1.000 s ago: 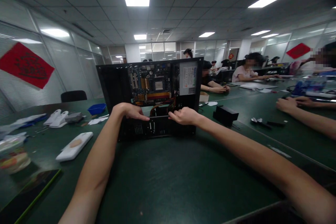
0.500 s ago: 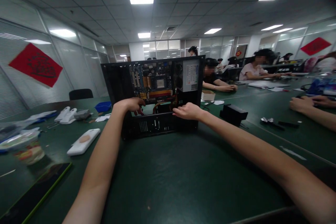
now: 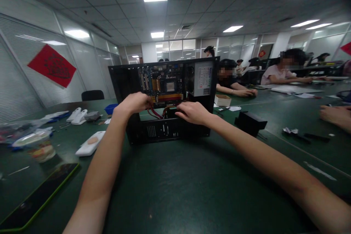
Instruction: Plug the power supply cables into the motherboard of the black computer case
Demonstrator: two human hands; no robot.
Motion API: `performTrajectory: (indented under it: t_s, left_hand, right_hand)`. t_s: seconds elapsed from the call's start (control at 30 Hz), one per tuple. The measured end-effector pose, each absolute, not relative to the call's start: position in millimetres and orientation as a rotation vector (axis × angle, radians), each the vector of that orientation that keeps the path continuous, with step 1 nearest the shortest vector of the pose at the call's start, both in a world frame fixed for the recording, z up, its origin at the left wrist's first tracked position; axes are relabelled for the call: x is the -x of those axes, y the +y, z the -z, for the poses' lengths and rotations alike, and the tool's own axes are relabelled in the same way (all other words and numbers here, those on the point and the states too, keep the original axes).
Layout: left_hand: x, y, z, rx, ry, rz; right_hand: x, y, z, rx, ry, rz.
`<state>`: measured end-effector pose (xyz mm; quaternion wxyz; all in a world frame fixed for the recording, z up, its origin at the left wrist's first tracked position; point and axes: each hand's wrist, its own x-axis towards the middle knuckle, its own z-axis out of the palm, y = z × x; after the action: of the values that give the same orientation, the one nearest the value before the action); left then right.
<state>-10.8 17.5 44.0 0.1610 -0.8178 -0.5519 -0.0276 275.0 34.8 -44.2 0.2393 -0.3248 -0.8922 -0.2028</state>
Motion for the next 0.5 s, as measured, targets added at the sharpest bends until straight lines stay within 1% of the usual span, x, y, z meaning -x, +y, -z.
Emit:
performTrajectory:
  t_s: [0.13,0.27,0.4,0.5]
  left_hand:
    - [-13,-21,-62,2.326,-1.346,0.416]
    - [-30,-40,-65,2.399,-1.2,0.703]
    - [-26,-46,-66,2.582,-1.156,0.975]
    - [-20,-47,-65,2.914,-1.156,0.888]
  right_hand:
    - [-241,14,12,0.553,-2.204,0.13]
    - [-228,-5,-17,0.504,-2.157,-0.278]
    - [-247,-11,-31,0.548,-2.068,-0.445]
    - [-266,-14,-38,0.548,-2.07,-0.536]
